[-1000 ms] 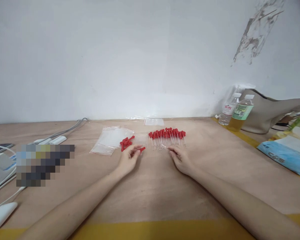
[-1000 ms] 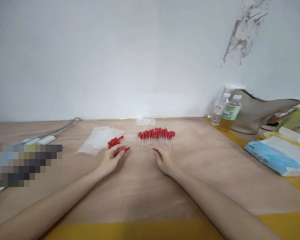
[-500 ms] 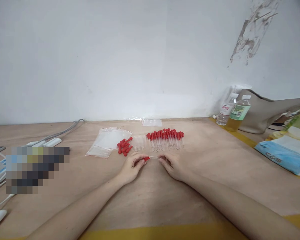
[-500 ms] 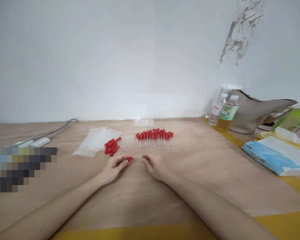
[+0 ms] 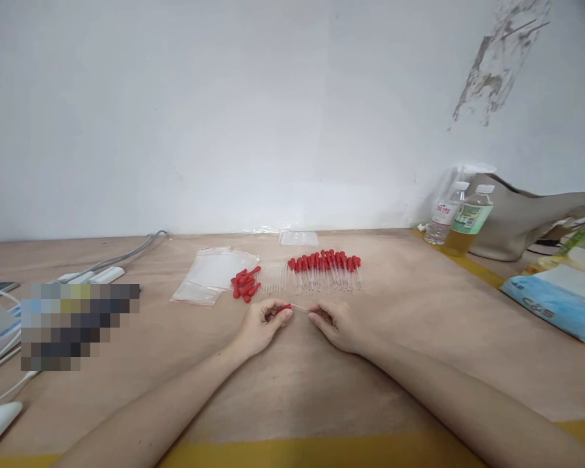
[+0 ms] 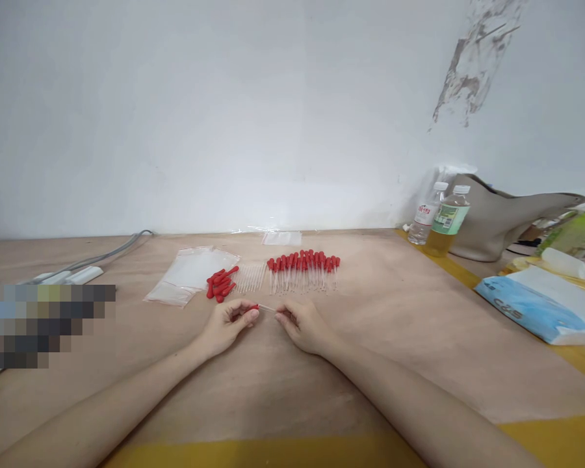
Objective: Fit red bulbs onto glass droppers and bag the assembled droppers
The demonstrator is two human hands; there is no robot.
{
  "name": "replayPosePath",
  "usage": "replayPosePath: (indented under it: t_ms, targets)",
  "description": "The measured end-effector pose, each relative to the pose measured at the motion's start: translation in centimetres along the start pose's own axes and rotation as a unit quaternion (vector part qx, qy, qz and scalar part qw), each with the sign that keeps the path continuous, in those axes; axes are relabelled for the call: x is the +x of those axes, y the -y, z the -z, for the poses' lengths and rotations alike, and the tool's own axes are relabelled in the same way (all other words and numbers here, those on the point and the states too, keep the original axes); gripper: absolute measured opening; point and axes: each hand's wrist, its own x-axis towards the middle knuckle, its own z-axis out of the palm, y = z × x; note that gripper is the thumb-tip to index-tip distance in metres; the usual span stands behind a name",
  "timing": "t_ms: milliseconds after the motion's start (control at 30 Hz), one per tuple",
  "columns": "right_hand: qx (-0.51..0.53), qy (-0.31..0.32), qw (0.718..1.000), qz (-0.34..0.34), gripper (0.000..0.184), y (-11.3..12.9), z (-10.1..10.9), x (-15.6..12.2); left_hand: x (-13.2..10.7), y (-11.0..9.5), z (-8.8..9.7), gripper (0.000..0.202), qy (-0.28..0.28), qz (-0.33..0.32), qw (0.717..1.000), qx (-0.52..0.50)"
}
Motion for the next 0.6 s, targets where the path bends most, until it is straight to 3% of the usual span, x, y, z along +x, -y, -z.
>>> replayPosePath:
  t_ms: [233, 467, 600]
  targets:
    - [-0.027, 0.034, 0.999, 0.028, 0.016, -0.5, 0.5, 0.2, -0.5, -0.4, 0.3, 0.024, 0.009, -0.021, 0.997, 0.068]
    - [-0.063, 0.077, 0.993, 0.062, 0.018, -1.3, 1.5, 0.4, -1.4, -2.1, 0.4, 0.021, 0.085, -0.072, 0.982, 0.153]
    - [-0.117, 0.078, 0.986, 0.094, 0.021, -1.2, 1.7, 0.5, -1.4, -2.4, 0.4, 0.019, 0.1, -0.079, 0.977, 0.173]
